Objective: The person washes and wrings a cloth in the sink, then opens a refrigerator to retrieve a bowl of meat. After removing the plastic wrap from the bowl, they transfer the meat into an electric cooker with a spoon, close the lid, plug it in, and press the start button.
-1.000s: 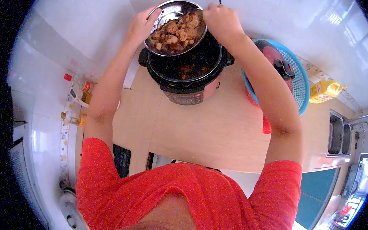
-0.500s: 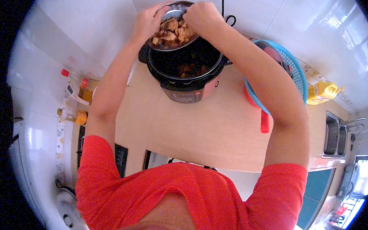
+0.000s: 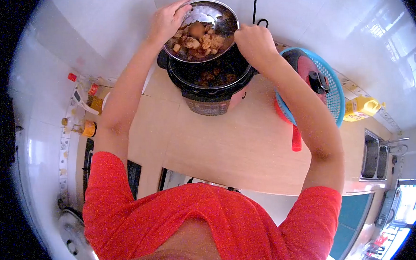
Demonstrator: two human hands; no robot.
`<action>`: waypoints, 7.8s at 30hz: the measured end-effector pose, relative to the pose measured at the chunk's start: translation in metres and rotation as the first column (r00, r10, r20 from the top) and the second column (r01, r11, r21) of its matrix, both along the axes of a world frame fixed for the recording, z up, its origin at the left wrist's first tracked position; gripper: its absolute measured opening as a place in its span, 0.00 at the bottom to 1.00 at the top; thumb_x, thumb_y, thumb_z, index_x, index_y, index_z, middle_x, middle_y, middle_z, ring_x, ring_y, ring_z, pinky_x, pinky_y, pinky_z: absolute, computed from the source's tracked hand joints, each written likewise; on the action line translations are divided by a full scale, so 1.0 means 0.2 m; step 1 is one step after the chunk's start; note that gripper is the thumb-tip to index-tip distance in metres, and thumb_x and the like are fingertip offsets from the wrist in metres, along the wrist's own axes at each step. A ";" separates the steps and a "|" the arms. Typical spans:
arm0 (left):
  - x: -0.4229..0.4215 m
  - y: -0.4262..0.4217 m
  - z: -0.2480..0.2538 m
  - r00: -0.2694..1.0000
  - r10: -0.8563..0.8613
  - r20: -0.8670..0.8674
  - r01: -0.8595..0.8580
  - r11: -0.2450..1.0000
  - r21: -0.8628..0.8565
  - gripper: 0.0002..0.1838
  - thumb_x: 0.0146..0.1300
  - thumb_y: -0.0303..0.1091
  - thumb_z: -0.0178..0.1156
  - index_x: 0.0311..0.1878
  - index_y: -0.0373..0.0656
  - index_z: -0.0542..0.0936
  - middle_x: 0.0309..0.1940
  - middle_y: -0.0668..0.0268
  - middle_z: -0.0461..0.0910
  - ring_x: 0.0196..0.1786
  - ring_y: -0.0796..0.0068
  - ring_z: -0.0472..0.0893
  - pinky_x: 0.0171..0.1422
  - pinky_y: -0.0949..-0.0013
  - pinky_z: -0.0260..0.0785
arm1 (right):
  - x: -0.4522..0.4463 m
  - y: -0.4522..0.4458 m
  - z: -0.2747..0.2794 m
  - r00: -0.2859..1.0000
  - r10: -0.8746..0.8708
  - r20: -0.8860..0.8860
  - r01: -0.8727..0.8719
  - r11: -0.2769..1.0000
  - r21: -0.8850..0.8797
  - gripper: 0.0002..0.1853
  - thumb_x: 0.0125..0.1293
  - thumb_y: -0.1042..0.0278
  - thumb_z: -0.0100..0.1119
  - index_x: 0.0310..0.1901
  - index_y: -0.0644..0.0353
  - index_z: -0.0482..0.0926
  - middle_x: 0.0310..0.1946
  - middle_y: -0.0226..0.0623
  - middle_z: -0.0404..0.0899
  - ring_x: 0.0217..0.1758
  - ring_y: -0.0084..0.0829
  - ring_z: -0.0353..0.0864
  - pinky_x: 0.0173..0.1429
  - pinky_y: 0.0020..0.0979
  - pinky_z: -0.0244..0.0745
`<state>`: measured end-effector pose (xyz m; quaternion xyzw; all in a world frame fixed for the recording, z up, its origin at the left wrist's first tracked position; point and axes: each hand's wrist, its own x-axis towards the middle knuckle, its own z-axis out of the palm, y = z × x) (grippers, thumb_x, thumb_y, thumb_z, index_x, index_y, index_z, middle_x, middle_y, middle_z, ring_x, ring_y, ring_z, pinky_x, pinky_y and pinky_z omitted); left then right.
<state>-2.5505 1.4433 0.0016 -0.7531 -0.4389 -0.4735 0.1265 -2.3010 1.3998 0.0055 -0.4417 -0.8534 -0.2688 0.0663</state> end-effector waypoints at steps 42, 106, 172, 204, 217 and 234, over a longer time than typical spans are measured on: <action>0.06 0.01 -0.04 0.993 -0.009 0.114 0.016 0.998 -0.061 0.16 0.64 0.48 0.53 0.47 0.52 0.83 0.35 0.57 0.82 0.37 0.56 0.81 0.42 0.62 0.73 | -0.13 0.05 0.04 0.994 0.044 -0.102 -0.053 0.995 -0.087 0.07 0.48 0.78 0.54 0.30 0.59 0.79 0.32 0.39 0.79 0.37 0.43 0.80 0.40 0.42 0.77; 0.04 -0.02 0.11 0.947 -0.140 0.288 0.137 0.990 0.027 0.16 0.63 0.47 0.57 0.49 0.53 0.82 0.28 0.64 0.84 0.28 0.78 0.79 0.36 0.73 0.70 | -0.20 -0.02 -0.02 0.950 0.272 -0.151 -0.249 0.956 0.155 0.05 0.52 0.73 0.57 0.31 0.59 0.80 0.33 0.35 0.81 0.35 0.37 0.83 0.39 0.36 0.79; 0.02 -0.20 0.19 0.978 0.078 0.192 -0.059 0.993 -0.105 0.17 0.64 0.52 0.52 0.50 0.60 0.82 0.32 0.66 0.82 0.33 0.67 0.81 0.37 0.67 0.71 | 0.02 -0.06 0.09 0.854 0.215 -0.474 -0.037 0.934 0.356 0.05 0.49 0.77 0.55 0.29 0.59 0.75 0.31 0.38 0.75 0.41 0.40 0.79 0.37 0.38 0.79; 0.00 -0.19 0.24 0.987 -0.004 0.161 0.012 0.999 -0.049 0.17 0.64 0.52 0.53 0.49 0.57 0.82 0.30 0.62 0.82 0.32 0.64 0.81 0.37 0.66 0.71 | 0.03 -0.10 0.11 0.886 0.240 -0.398 -0.142 0.955 0.260 0.12 0.50 0.79 0.52 0.36 0.56 0.80 0.31 0.35 0.77 0.42 0.38 0.77 0.42 0.38 0.77; 0.03 -0.22 0.25 0.978 0.035 0.205 -0.011 0.993 -0.116 0.18 0.64 0.52 0.53 0.47 0.54 0.83 0.32 0.57 0.82 0.34 0.58 0.81 0.39 0.63 0.71 | 0.00 -0.20 0.18 0.904 0.249 -0.349 -0.100 0.914 0.392 0.11 0.49 0.78 0.54 0.37 0.59 0.77 0.33 0.36 0.73 0.43 0.38 0.75 0.42 0.36 0.77; -0.01 -0.19 0.22 0.942 0.090 0.325 -0.031 0.983 -0.181 0.21 0.63 0.55 0.52 0.48 0.52 0.83 0.28 0.60 0.83 0.33 0.61 0.81 0.40 0.64 0.71 | 0.01 -0.10 0.08 0.643 0.200 -0.739 -0.082 0.978 0.194 0.10 0.55 0.76 0.55 0.37 0.57 0.84 0.30 0.43 0.80 0.33 0.45 0.79 0.41 0.39 0.74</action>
